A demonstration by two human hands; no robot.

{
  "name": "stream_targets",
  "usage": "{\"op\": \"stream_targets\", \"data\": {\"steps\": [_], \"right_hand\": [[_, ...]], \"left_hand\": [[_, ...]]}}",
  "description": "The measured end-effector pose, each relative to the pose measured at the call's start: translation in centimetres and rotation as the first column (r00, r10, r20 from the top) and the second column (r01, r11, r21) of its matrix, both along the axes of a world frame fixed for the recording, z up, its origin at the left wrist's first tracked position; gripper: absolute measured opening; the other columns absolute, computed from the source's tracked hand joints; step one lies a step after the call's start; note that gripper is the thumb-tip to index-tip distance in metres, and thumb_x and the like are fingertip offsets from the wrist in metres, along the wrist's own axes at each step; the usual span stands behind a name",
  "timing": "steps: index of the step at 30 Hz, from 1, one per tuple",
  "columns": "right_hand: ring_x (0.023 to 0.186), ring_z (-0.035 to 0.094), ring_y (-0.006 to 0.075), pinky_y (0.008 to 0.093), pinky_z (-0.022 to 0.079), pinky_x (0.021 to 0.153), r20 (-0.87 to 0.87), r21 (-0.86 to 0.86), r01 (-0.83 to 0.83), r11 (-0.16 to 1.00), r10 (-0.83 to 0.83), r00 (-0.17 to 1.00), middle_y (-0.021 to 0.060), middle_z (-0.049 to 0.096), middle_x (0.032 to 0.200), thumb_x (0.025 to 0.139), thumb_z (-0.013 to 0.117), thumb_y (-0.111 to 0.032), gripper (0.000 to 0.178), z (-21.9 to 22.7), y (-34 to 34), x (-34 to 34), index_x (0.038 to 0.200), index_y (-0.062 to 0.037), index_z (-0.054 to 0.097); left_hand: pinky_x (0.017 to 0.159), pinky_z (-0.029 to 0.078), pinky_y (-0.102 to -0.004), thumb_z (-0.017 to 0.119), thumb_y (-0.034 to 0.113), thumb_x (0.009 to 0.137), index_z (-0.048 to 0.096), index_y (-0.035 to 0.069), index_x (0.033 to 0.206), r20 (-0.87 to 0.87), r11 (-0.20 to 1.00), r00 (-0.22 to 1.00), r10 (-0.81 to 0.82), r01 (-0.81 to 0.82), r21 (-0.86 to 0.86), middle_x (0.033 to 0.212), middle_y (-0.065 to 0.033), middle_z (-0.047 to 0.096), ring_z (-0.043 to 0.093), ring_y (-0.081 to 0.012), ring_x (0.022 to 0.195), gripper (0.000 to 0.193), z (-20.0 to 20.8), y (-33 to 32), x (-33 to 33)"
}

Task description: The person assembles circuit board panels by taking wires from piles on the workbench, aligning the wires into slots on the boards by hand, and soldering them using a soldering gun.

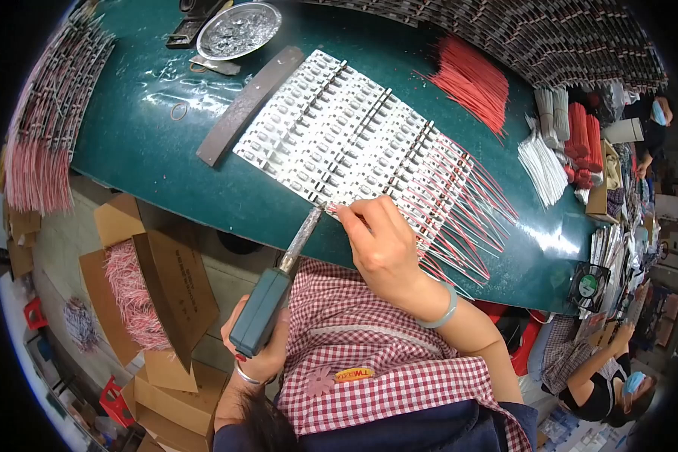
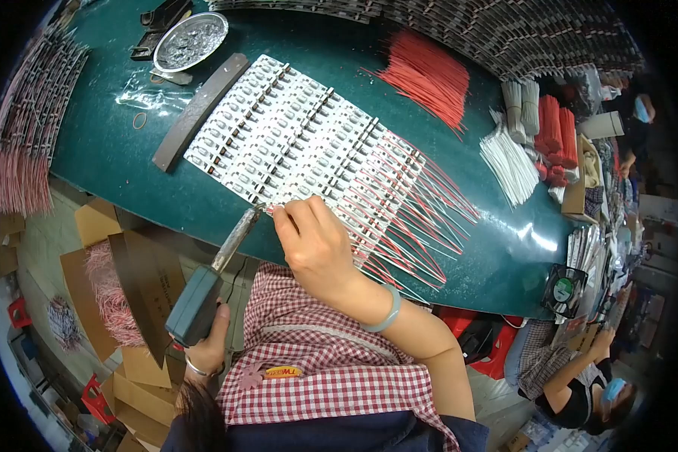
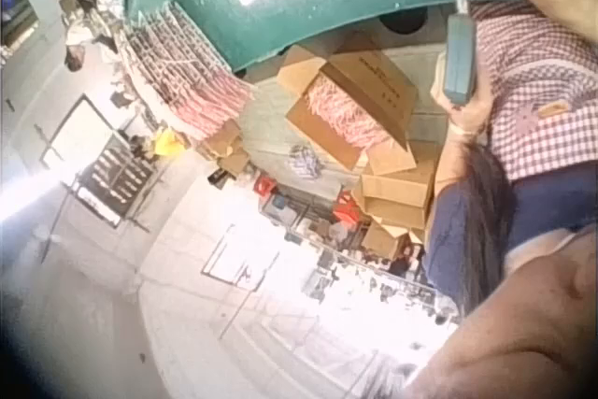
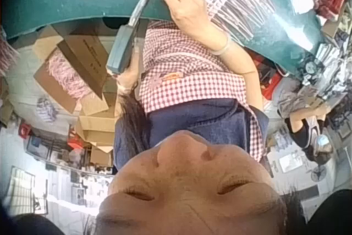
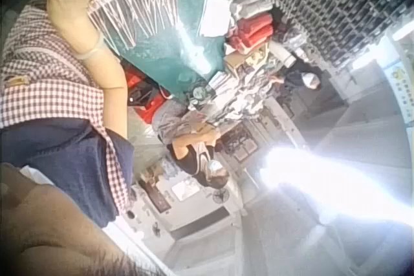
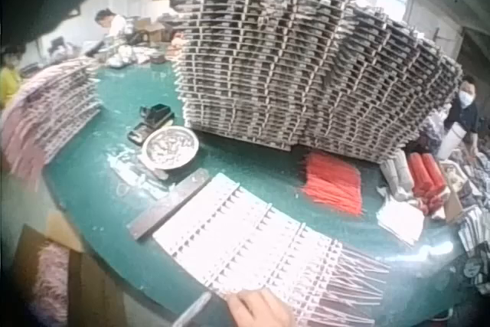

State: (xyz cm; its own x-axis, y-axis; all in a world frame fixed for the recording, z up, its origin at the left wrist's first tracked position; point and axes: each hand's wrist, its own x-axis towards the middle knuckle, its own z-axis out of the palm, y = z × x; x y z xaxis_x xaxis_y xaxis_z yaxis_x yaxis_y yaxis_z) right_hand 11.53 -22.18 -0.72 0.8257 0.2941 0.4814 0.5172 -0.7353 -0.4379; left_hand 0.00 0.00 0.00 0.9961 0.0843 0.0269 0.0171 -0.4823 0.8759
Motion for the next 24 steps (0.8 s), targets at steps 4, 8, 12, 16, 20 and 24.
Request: {"op": "stream_targets", "data": {"steps": [4, 8, 12, 16, 20, 24], "right_hand": [[0.077, 0.059, 0.0249, 0.0351, 0.050, 0.062, 0.006, -0.021, 0.004, 1.000, -0.004, 1.000, 0.0093, 0.063, 0.090, 0.073, 0.070, 0.008, 0.031, 0.1, 0.0, 0.0, 0.104, 0.0017, 0.071], [0.077, 0.058, 0.0247, 0.0353, 0.050, 0.062, 0.006, -0.026, 0.000, 1.000, 0.000, 1.000, 0.0093, 0.062, 0.089, 0.073, 0.070, 0.008, 0.031, 0.2, 0.0, 0.0, 0.103, 0.0018, 0.071], [0.077, 0.058, 0.0247, 0.0355, 0.050, 0.062, -0.002, -0.031, -0.001, 1.000, 0.001, 1.000, 0.0094, 0.062, 0.089, 0.074, 0.070, 0.007, 0.029, 0.3, 0.1, 0.0, 0.102, 0.0016, 0.071], [0.077, 0.058, 0.0249, 0.0354, 0.050, 0.063, -0.015, -0.043, -0.001, 0.999, 0.001, 1.000, 0.0094, 0.061, 0.089, 0.074, 0.070, 0.007, 0.029, 0.4, 0.1, 0.0, 0.102, 0.0011, 0.071], [0.077, 0.058, 0.0250, 0.0352, 0.050, 0.063, -0.018, -0.044, 0.000, 0.999, -0.001, 1.000, 0.0091, 0.061, 0.089, 0.074, 0.069, 0.007, 0.030, 0.4, 0.1, 0.0, 0.103, 0.0006, 0.071], [0.077, 0.058, 0.0251, 0.0352, 0.050, 0.064, -0.018, -0.049, 0.009, 0.999, -0.010, 1.000, 0.0087, 0.061, 0.089, 0.073, 0.070, 0.007, 0.029, 0.4, 0.1, -0.1, 0.102, 0.0010, 0.071]], "left_hand": [[0.067, 0.056, -0.0318, 0.074, -0.003, 0.078, 0.069, -0.006, 0.099, 0.000, 1.000, 1.000, -0.001, 0.001, -0.015, 0.091, -0.0159, 0.069, 0.071, -0.0273, 0.074, 0.022, 0.1, -0.3, 0.2], [0.067, 0.056, -0.0312, 0.074, -0.004, 0.078, 0.069, -0.006, 0.098, -0.002, 1.000, 1.000, -0.008, 0.008, -0.013, 0.091, -0.0156, 0.069, 0.071, -0.0269, 0.074, 0.020, 0.2, -0.4, 0.4], [0.066, 0.055, -0.0310, 0.074, -0.004, 0.078, 0.069, -0.006, 0.097, -0.021, 0.999, 1.000, -0.015, 0.014, -0.032, 0.090, -0.0153, 0.068, 0.070, -0.0268, 0.073, 0.019, 0.4, -0.4, 0.6], [0.064, 0.055, -0.0309, 0.074, -0.003, 0.078, 0.069, -0.005, 0.097, -0.033, 1.000, 0.999, -0.021, 0.020, -0.016, 0.088, -0.0150, 0.068, 0.069, -0.0257, 0.071, 0.019, 0.5, -0.4, 0.6], [0.064, 0.054, -0.0310, 0.074, -0.002, 0.079, 0.069, -0.005, 0.099, -0.101, 0.997, 0.994, 0.049, -0.055, -0.057, 0.087, -0.0144, 0.068, 0.069, -0.0248, 0.071, 0.021, -0.1, -0.1, -0.4], [0.065, 0.055, -0.0310, 0.075, -0.001, 0.079, 0.069, -0.006, 0.101, -0.072, 0.993, 0.995, 0.075, -0.081, -0.087, 0.087, -0.0141, 0.069, 0.069, -0.0244, 0.072, 0.023, -0.1, -0.1, -0.5]]}}
